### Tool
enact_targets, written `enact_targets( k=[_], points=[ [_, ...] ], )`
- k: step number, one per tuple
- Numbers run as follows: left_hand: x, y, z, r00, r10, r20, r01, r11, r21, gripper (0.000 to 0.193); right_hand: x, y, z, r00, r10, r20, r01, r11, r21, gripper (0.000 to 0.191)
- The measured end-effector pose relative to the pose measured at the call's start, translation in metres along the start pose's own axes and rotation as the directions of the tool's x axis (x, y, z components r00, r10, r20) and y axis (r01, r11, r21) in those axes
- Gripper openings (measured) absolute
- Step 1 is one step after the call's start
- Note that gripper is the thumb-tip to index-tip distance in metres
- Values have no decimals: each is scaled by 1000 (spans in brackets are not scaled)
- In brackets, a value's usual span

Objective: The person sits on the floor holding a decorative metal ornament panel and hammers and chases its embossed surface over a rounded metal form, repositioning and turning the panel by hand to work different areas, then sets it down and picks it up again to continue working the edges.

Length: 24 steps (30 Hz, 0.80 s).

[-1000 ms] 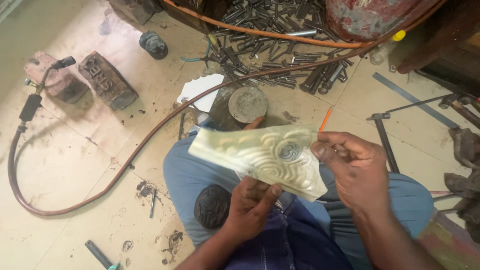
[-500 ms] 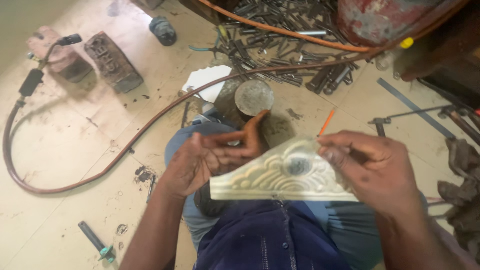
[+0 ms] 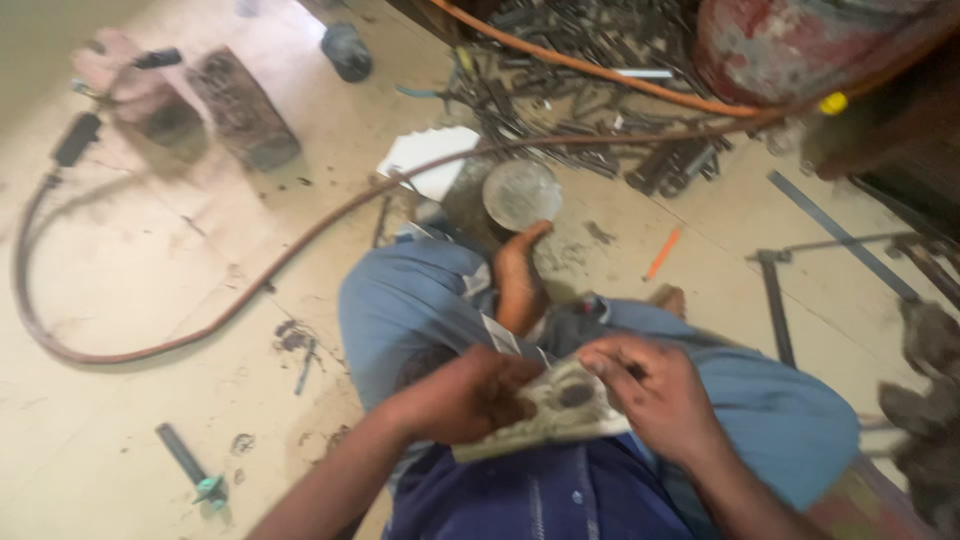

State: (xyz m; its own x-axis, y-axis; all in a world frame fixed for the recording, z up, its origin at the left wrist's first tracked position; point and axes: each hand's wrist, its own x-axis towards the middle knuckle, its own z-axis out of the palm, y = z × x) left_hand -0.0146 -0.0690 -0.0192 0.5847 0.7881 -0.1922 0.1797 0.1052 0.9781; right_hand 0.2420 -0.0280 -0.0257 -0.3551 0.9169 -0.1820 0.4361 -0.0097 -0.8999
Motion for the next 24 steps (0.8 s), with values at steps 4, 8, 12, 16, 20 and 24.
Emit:
enact_targets(
  k=[4, 8, 12, 16, 20, 24],
  points=[
    [-12, -13, 0, 993, 111, -42, -100, 974, 205, 29, 1, 25, 13, 992, 58, -108, -69, 992, -107, 18],
    [-11, -15, 2, 998, 61, -9, -61, 997, 53, 36, 7, 55, 13, 997, 63, -38, -57, 990, 133, 17],
    [-8, -21, 3, 1000, 18, 10, -18, 1000, 4, 38, 11, 63, 12, 971, 237, 16, -235, 945, 226, 17],
    [-3, -34, 3, 997, -78, 3, 78, 996, -53, 44, 10, 46, 11, 921, 389, -7, -375, 893, 249, 25],
    [-1, -47, -2, 971, -109, -212, 67, 979, -193, 42, 17, 36, -10, 999, -43, -10, 41, 994, -104, 32],
    [-5, -49, -16, 926, -281, -251, 249, 957, -152, 34, 13, 47, -31, 959, 271, 85, -274, 961, 24, 29]
  ],
)
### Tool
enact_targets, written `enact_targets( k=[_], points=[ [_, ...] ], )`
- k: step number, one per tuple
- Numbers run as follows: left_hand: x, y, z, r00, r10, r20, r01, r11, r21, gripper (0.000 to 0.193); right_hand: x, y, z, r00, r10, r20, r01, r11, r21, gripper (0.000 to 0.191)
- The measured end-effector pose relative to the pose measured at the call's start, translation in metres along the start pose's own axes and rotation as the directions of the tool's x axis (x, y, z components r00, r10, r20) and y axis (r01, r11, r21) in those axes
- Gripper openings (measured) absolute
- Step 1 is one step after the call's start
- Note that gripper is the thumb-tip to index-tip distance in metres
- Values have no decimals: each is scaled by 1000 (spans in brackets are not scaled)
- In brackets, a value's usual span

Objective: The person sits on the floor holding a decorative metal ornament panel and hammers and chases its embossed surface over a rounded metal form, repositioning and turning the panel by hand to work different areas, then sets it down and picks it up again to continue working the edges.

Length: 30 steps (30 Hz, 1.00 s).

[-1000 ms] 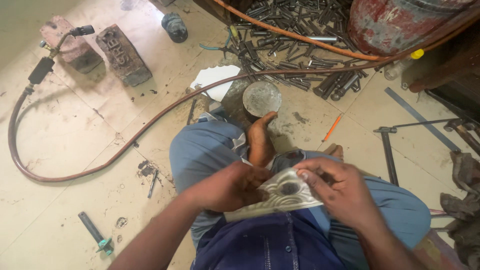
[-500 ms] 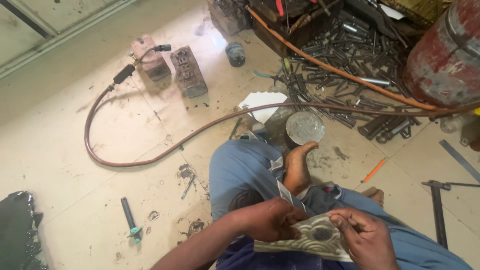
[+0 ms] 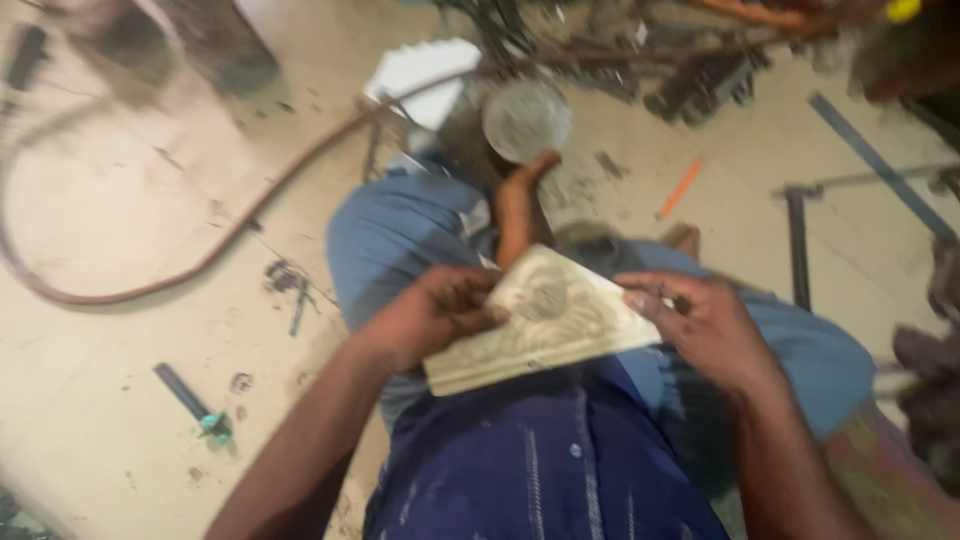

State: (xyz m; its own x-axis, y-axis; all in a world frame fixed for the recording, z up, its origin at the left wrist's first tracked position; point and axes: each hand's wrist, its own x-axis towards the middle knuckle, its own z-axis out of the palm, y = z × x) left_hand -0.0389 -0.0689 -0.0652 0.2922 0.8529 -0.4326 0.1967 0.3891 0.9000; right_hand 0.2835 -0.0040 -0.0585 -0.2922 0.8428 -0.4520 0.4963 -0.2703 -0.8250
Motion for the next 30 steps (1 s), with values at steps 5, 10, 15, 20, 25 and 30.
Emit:
enact_targets(
  k=[5, 10, 15, 20, 25, 30],
  points=[
    [0, 18, 2, 997, -54, 54, 61, 990, -126, 29, -6, 10, 7, 991, -62, -117, 82, 981, 175, 20],
    [-3, 30, 4, 995, -12, 101, 45, 944, -326, 34, -13, 3, 9, 991, -43, -125, 74, 963, 259, 19],
    [-5, 29, 3, 991, -6, 137, 55, 931, -360, 36, -21, 4, 7, 987, -77, -139, 116, 948, 296, 19],
    [-10, 31, 6, 983, 88, 164, -23, 932, -362, 39, -31, 8, 2, 969, -101, -225, 170, 935, 312, 19],
    [-19, 37, 8, 966, 186, 180, -121, 939, -323, 39, -35, 8, -1, 943, -181, -280, 265, 917, 298, 20],
    [-28, 45, 13, 947, 251, 199, -166, 916, -366, 41, -39, 12, -3, 933, -212, -292, 315, 872, 374, 21]
  ],
)
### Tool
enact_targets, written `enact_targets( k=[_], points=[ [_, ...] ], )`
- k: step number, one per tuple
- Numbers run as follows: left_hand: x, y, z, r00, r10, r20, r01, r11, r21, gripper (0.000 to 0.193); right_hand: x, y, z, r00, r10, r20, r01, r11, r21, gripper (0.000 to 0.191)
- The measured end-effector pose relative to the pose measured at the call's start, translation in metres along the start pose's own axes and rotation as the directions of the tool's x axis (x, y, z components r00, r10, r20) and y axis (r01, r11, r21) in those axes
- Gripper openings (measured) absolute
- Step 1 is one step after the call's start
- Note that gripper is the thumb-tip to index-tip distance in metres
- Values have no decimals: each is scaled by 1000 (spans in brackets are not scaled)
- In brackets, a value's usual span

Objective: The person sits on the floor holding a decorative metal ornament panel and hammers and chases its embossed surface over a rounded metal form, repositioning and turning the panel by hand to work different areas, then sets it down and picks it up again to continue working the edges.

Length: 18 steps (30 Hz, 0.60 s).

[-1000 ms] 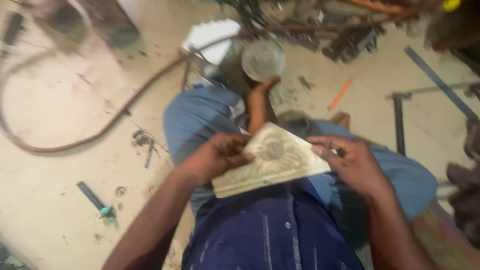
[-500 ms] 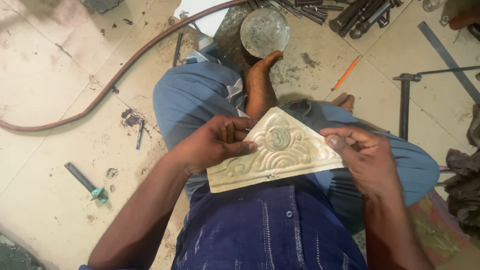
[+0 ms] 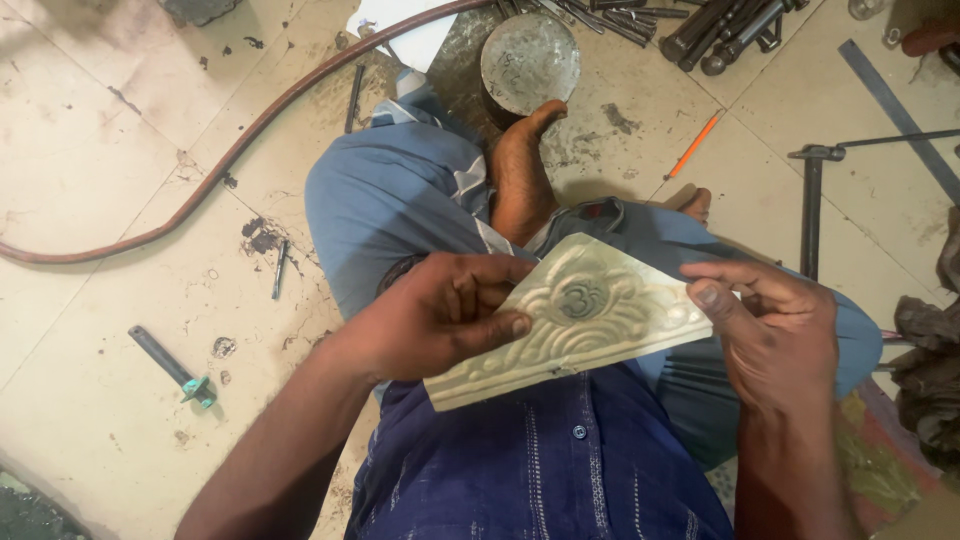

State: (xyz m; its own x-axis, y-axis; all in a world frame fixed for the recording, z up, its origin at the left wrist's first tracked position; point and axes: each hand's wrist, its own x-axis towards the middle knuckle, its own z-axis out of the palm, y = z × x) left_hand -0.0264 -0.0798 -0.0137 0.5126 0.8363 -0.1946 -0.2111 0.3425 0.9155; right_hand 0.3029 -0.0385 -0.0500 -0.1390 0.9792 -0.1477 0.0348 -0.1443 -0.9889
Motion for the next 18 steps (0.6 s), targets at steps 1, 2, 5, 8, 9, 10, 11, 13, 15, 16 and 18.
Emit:
enact_targets(
  k=[1, 2, 5, 8, 9, 10, 11, 13, 15, 16, 18],
  points=[
    [-1, 1, 2, 1000, 10, 14, -10, 1000, -14, 41, -1, 0, -1, 1000, -2, -7, 2, 1000, 10, 21],
    [-1, 3, 3, 999, 19, 29, -18, 999, -28, 40, -3, 1, -2, 1000, -3, -14, 4, 1000, 19, 21],
    [-4, 6, 6, 999, 7, 39, -7, 1000, -9, 39, -5, 2, -5, 998, -68, -1, 67, 995, 74, 15],
    [-6, 7, 8, 999, 19, 32, -19, 1000, 21, 39, -5, 2, -6, 997, -76, 7, 75, 994, 79, 16],
    [-5, 8, 8, 999, 22, 28, -23, 999, 25, 39, -5, 2, -6, 997, -74, 11, 72, 990, 118, 19],
    [-5, 8, 8, 999, 26, 23, -27, 999, 30, 39, -5, 3, -6, 997, -72, 16, 69, 985, 157, 22],
    [-5, 8, 8, 999, 30, 17, -31, 999, 34, 39, -4, 3, -5, 997, -71, 21, 66, 978, 196, 25],
    [-4, 9, 9, 1000, 27, -12, -27, 998, 57, 38, -3, 4, -4, 999, -34, 12, 29, 955, 295, 27],
    [-5, 10, 9, 998, 40, -40, -35, 994, 108, 37, -1, 4, -3, 1000, 6, 10, -9, 936, 351, 29],
    [-5, 11, 10, 997, 53, -54, -44, 988, 146, 35, 0, 4, -3, 1000, 28, 13, -30, 933, 359, 31],
    [-6, 13, 10, 994, 80, -80, -57, 965, 257, 33, 0, 4, -2, 998, 57, 8, -56, 934, 353, 31]
  ],
)
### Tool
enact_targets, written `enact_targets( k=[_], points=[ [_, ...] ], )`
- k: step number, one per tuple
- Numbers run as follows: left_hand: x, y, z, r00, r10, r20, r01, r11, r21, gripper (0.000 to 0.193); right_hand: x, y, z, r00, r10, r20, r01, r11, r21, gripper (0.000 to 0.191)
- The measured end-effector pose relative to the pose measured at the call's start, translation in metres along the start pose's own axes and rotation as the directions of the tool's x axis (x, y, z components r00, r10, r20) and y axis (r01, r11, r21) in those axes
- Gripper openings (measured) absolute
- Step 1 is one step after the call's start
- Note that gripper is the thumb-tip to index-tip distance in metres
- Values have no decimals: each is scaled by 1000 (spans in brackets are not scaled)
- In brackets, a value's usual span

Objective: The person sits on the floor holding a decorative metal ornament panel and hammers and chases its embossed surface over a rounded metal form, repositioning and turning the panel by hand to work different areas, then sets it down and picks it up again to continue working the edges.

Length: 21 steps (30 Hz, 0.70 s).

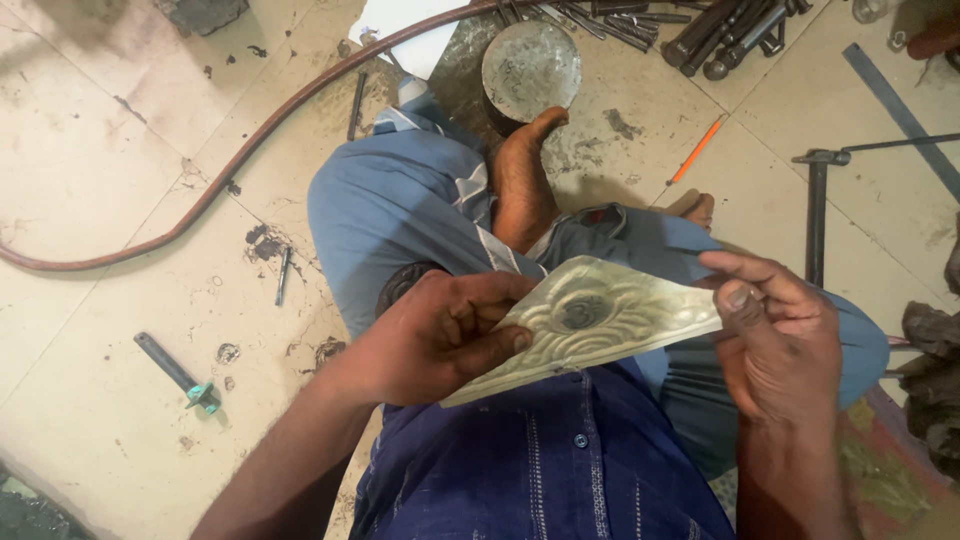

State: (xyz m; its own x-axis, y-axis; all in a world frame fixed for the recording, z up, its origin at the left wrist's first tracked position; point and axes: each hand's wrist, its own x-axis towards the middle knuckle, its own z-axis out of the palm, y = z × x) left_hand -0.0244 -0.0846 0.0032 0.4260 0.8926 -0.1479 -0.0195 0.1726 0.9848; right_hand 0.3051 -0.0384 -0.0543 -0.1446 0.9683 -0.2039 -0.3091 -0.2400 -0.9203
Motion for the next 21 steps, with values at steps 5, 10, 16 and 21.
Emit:
enact_targets(
  k=[5, 10, 16, 21],
  points=[
    [-1, 4, 0, 998, 52, -30, -46, 987, 157, 29, -2, 2, -2, 1000, 5, -3, -5, 1000, -7, 27],
    [-1, 7, 1, 996, 85, -29, -81, 988, 128, 31, -3, 6, -6, 1000, -8, -22, 7, 1000, -17, 23],
    [-2, 5, 1, 997, 58, -42, -53, 992, 118, 35, -5, 9, -9, 1000, -6, -22, 5, 1000, -21, 21],
    [0, 1, -2, 998, 48, -51, -41, 991, 130, 35, -5, 11, -16, 998, 46, 49, -46, 999, -7, 32]
  ],
)
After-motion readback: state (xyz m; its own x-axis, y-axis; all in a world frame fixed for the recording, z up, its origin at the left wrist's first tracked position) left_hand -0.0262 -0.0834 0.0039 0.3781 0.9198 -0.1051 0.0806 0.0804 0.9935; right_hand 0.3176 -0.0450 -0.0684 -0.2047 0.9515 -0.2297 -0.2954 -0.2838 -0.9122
